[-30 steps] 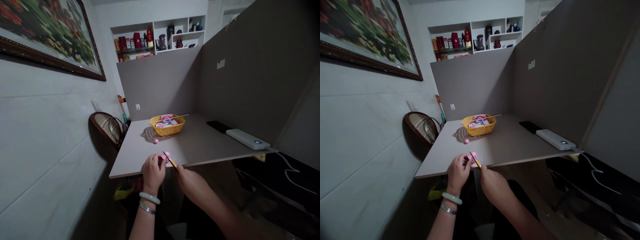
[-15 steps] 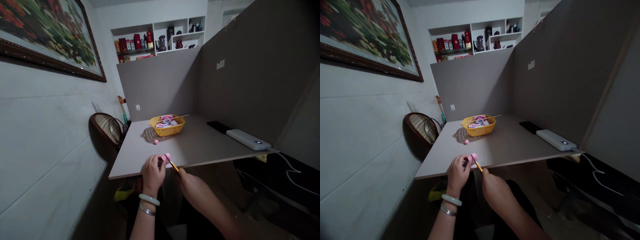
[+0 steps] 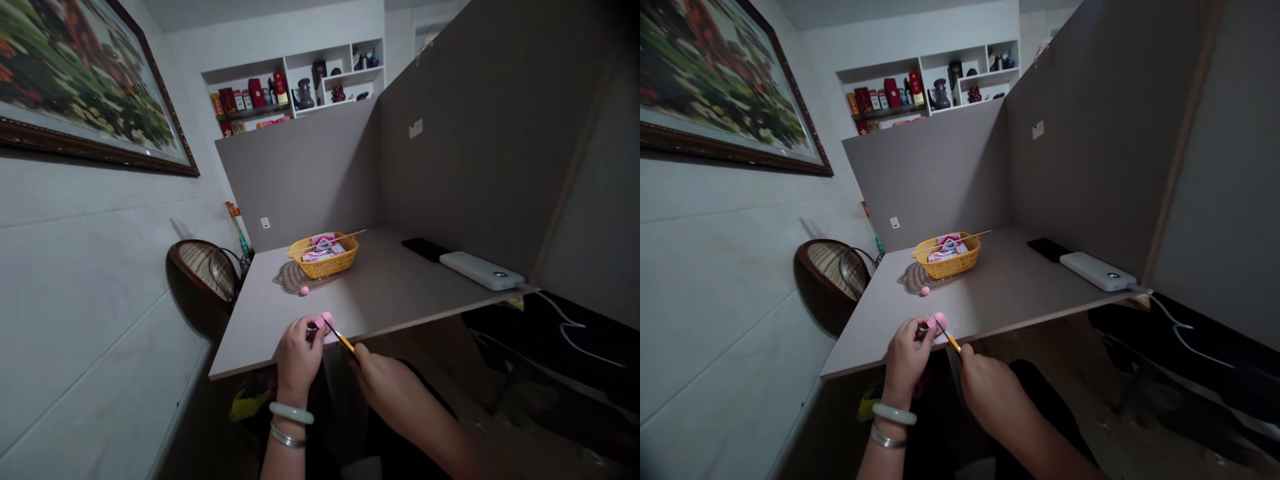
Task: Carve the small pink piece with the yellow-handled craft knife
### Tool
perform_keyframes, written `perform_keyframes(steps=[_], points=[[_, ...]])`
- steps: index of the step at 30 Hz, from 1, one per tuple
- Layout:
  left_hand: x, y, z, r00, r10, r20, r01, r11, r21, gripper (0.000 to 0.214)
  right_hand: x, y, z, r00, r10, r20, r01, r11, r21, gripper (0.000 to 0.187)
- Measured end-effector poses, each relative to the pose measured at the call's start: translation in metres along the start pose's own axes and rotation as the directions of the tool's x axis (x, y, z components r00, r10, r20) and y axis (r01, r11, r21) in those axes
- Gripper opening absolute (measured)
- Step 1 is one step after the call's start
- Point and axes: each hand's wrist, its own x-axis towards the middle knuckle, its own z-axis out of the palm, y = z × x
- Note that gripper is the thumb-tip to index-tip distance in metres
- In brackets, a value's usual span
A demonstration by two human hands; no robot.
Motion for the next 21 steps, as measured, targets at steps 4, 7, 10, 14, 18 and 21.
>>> perform_keyframes(steps=[4,7,10,14,18,21], points=[[0.004,-0.004,-0.002,0.999,-0.003,0.048,0.005,1.000,-0.030,0.014,0.004,-0.001,0.002,0.999,-0.026,-0.027,0.026,1.000,-0.002,0.025],[0.006,-0.005,-0.002,0.997,-0.030,0.075,0.034,0.998,-0.058,0.015,0.017,-0.005,0.004,0.998,-0.026,-0.057,0.023,0.999,-0.045,0.023],[0.005,-0.004,-0.002,0.995,-0.065,0.075,0.068,0.997,-0.047,0.016,0.027,-0.009,0.006,0.997,-0.015,-0.073,0.010,0.998,-0.063,0.022],[0.002,-0.002,-0.001,0.997,-0.057,0.042,0.059,0.997,-0.044,0.018,0.018,-0.003,0.007,0.999,-0.015,-0.045,0.013,1.000,-0.024,0.023],[-0.001,-0.001,0.001,1.000,-0.004,-0.001,0.004,1.000,-0.028,0.017,0.001,0.004,0.005,1.000,0.009,0.003,-0.009,1.000,0.022,0.025],[-0.002,0.000,0.002,0.999,0.029,-0.015,-0.029,1.000,-0.009,0.015,0.009,0.000,0.002,1.000,0.013,0.009,-0.013,1.000,-0.001,0.024]])
